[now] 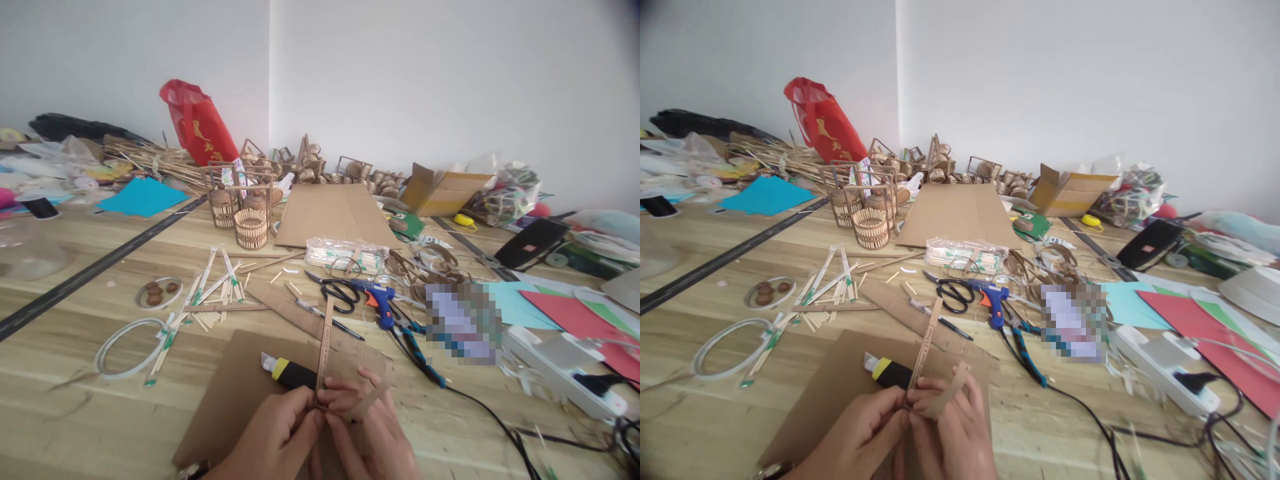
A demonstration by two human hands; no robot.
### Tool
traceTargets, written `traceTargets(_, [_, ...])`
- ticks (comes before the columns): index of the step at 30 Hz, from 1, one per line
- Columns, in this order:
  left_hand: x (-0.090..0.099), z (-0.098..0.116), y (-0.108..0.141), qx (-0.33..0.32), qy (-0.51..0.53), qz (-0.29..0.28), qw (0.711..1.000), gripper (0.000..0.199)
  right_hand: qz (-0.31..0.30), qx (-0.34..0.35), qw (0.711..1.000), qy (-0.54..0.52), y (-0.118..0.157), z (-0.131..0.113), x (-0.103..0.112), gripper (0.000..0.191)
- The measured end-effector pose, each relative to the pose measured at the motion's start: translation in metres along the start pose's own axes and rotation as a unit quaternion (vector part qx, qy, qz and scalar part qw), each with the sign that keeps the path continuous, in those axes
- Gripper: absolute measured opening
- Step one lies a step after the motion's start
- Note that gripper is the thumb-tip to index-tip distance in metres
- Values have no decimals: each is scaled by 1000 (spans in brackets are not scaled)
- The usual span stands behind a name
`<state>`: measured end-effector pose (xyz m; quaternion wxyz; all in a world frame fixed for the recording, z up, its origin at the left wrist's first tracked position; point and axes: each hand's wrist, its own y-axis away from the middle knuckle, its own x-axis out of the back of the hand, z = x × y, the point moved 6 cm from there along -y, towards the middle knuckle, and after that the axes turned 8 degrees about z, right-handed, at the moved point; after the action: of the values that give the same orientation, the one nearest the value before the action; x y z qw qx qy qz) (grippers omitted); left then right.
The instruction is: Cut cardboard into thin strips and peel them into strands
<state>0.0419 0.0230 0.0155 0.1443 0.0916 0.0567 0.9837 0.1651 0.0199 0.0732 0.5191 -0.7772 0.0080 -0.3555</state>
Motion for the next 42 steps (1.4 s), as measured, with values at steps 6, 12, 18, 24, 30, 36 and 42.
traceTargets(6, [0,3,0,-21,-29,-3,999,51,-42,-50,998,6,8,7,0,13])
traceTargets(12, [-3,-5,-1,1,-30,-19,999,56,-51,-78,996,-3,9,10,1,11])
traceTargets(18, [3,-3,1,-47,-12,7,999,60,-46,-37,998,-10,14,8,-2,14])
traceTargets(24, [4,-2,-1,-47,-11,12,999,54,-30,-2,1000,7,9,4,-3,12])
traceTargets(30, [0,-1,-1,-13,-9,4,1000,56,-43,-1,999,21,5,3,-4,11])
traceTargets(36, [-1,1,1,-16,-41,-10,999,57,-41,-52,998,22,9,9,-1,12])
traceTargets(42, [-3,-6,1,8,-25,-24,999,62,-42,-88,995,24,14,12,-1,10])
